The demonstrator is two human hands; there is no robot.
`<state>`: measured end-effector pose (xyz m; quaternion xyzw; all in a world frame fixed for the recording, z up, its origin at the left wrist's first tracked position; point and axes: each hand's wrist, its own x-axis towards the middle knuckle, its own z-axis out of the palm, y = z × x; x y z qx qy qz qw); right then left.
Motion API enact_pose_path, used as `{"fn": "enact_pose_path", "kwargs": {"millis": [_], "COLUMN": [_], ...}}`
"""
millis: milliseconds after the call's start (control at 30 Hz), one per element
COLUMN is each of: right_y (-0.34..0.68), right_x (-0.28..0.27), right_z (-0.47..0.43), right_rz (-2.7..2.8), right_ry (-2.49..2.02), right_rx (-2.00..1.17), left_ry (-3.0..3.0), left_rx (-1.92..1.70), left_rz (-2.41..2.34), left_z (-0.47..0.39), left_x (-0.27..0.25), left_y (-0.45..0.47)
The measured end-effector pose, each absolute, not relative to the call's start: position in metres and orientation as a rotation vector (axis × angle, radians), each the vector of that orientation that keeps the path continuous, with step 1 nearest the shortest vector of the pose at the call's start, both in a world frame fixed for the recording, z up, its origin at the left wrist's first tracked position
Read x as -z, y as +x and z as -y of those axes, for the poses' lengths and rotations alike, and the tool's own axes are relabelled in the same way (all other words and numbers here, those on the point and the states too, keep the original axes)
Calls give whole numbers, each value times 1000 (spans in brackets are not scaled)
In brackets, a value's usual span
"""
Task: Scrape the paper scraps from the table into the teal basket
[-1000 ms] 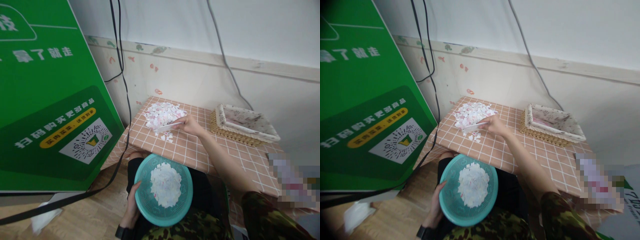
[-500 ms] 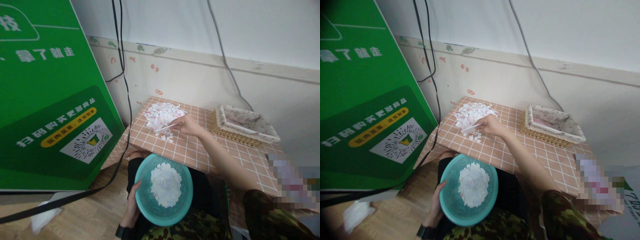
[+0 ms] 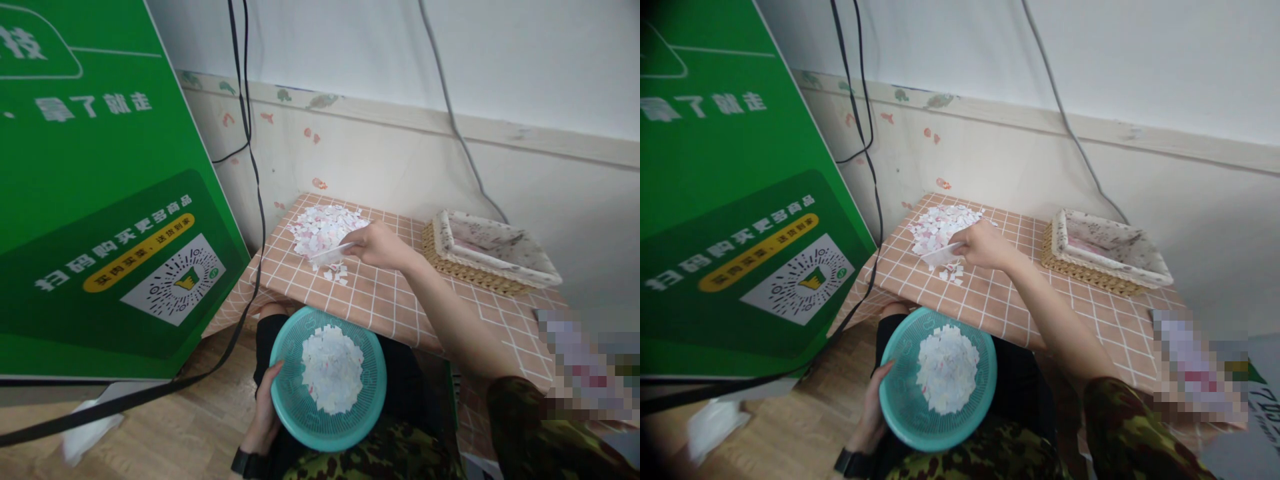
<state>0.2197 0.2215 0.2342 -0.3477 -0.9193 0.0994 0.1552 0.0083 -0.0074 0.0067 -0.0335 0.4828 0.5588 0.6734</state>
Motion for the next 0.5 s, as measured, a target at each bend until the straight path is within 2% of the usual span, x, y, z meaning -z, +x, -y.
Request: {"fn": "enact_pose_path", "kwargs": {"millis": [500], "right_y": [195], "right_x": [-240], "right_z": [-202], "right_rz": [2826], "right_ry": [-1019], "right_rx": [144], "left_ry": [-89], "left_rx": [-1239], "left_rz": [-1063], "left_z": [7], "left_x": [-13], "left_y": [10]}}
